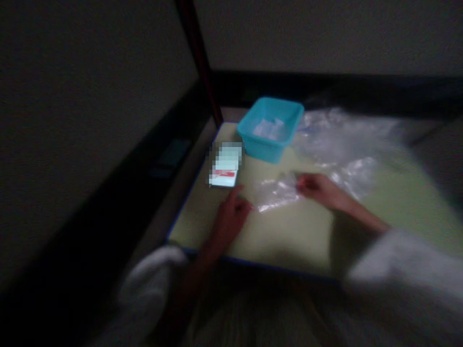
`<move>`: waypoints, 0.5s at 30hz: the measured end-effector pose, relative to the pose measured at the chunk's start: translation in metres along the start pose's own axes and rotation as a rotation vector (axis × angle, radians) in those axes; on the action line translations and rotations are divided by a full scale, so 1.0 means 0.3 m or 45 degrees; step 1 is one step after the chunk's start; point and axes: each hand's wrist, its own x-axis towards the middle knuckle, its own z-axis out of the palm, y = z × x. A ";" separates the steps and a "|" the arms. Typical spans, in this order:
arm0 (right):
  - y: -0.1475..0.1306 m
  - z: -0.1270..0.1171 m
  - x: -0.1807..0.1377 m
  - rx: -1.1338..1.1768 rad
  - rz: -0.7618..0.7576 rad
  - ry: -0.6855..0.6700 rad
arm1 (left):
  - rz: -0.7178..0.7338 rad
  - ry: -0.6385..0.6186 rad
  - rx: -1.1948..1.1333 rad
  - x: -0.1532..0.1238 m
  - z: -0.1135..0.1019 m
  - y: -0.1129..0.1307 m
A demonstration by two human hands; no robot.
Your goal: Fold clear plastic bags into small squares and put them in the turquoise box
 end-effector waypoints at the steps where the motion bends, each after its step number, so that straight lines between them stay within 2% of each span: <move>1: 0.008 0.008 0.003 0.004 0.006 0.032 | -0.007 0.017 0.012 0.002 0.004 0.001; 7: 0.020 0.036 0.000 -0.035 0.033 0.201 | -0.042 0.095 0.003 0.008 0.024 0.004; 11: 0.003 0.050 -0.011 -0.277 -0.043 0.328 | -0.058 0.129 -0.013 0.012 0.033 0.002; 15: 0.014 0.061 -0.017 -0.532 -0.152 0.382 | -0.045 0.134 -0.021 0.015 0.037 -0.003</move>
